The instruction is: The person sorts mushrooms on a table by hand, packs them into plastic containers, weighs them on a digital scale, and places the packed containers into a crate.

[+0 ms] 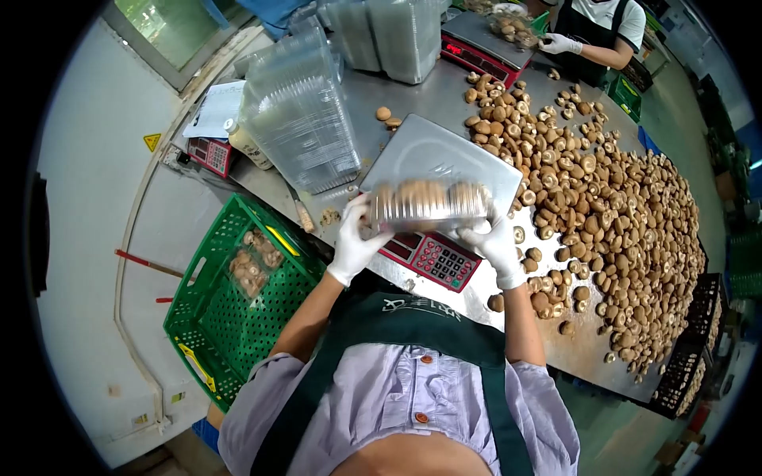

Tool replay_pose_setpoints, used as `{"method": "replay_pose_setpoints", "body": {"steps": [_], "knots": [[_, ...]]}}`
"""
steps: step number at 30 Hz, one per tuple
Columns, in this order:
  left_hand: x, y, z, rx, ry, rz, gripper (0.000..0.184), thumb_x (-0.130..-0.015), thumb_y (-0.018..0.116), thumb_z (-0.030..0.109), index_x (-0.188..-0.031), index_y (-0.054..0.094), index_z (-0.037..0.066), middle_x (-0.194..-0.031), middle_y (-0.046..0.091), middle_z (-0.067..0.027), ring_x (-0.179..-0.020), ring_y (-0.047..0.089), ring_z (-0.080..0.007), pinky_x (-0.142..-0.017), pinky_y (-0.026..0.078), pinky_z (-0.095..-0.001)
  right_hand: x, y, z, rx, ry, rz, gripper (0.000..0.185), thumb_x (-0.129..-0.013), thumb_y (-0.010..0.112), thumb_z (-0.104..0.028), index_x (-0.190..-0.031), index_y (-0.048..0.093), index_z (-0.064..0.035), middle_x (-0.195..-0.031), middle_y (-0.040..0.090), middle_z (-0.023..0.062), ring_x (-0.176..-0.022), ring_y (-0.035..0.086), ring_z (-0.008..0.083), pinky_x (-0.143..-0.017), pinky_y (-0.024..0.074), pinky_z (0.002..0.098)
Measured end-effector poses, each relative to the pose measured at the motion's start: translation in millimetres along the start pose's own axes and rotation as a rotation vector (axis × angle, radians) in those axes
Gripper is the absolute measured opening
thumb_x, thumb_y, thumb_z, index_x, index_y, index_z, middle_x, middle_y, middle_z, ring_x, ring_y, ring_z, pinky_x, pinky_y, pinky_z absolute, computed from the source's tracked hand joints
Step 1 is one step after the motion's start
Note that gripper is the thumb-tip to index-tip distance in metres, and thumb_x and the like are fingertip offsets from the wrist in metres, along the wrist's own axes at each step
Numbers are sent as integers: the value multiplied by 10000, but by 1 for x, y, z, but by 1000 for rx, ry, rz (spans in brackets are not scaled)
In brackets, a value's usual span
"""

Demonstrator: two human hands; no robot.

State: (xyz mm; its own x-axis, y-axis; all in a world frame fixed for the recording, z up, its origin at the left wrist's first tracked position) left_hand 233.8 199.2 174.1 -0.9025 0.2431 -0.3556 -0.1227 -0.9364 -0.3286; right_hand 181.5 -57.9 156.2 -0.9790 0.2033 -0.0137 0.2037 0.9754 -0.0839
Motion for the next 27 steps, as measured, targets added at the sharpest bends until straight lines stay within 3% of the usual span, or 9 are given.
{"method": "replay_pose_setpoints", "body": {"steps": [4,9,12,14,16,18,19,21,27], "knots": [[25,-32,25,-296,420,134,342,-655,752,46,-831,460,69,-1138,587,-153,-1067,567,-337,-874,482,-385,27,21,-38,351,-549,111,310,-667,718,-9,-851,476,-67,-1278,528,179,-1216,458,321,-1008,371,408],[41,-62,27,-180,428,117,434,-665,794,113,-950,470,70,-1166,575,-174,-1083,562,-353,-948,439,-416,43,54,-60,515,-724,66,346,-646,761,-32,-888,514,-56,-1194,580,184,-1083,545,336,-893,447,375],[53,-85,40,-263,448,255,451,-767,726,126,-1122,465,27,-1262,496,-198,-1165,512,-336,-999,413,-417,31,57,-4,221,-376,12,386,-650,759,-10,-963,534,-26,-1131,595,167,-1005,579,288,-844,476,354],[52,-97,0,9,126,241,842,-662,811,123,-1352,342,11,-1382,387,-204,-1286,392,-315,-1061,335,-384,31,70,19,40,-213,-27,400,-667,755,-23,-1006,545,-16,-1087,598,141,-968,585,235,-822,484,330],[45,-88,13,-287,150,-132,985,-653,816,127,-1431,223,12,-1439,328,-174,-1324,344,-273,-1097,275,-364,35,93,15,-89,-182,-95,399,-698,752,-71,-1041,554,-21,-1053,590,112,-945,578,180,-805,484,297],[59,-83,-22,754,-263,54,884,-679,797,265,-1377,345,-37,-1459,316,-141,-1327,340,-237,-1104,247,-344,37,130,10,116,-190,-352,482,-658,784,-127,-1070,554,-27,-1027,601,94,-894,598,177,-794,493,291],[62,-77,-30,663,-336,-62,824,-683,791,266,-1339,400,-42,-1436,347,-148,-1316,352,-252,-1094,263,-358,47,146,0,338,-511,-372,528,-632,795,-157,-1080,554,-17,-974,622,89,-843,624,192,-779,504,288],[80,-99,-31,344,5,-32,683,-707,768,243,-1260,492,-48,-1368,420,-151,-1273,396,-283,-1064,307,-385,50,192,6,194,-141,-666,544,-666,815,-207,-1092,553,5,-986,643,102,-864,635,193,-794,509,302],[143,-180,-90,917,-462,553,398,-843,641,311,-1105,593,16,-1139,578,-100,-1040,569,-206,-874,478,-332,68,238,29,109,158,-860,209,-827,680,-72,-1011,634,15,-898,680,63,-825,621,85,-774,497,233]]}}
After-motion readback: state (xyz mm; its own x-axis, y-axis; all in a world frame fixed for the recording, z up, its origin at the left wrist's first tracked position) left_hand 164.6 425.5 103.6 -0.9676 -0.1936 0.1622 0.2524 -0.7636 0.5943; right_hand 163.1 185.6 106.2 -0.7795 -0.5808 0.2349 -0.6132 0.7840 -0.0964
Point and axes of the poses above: each hand's wrist, its own x-axis away from the middle knuckle, its own y-axis out of the palm, z = x × y, the point moved 10 cm from there along -x, towards the middle knuckle
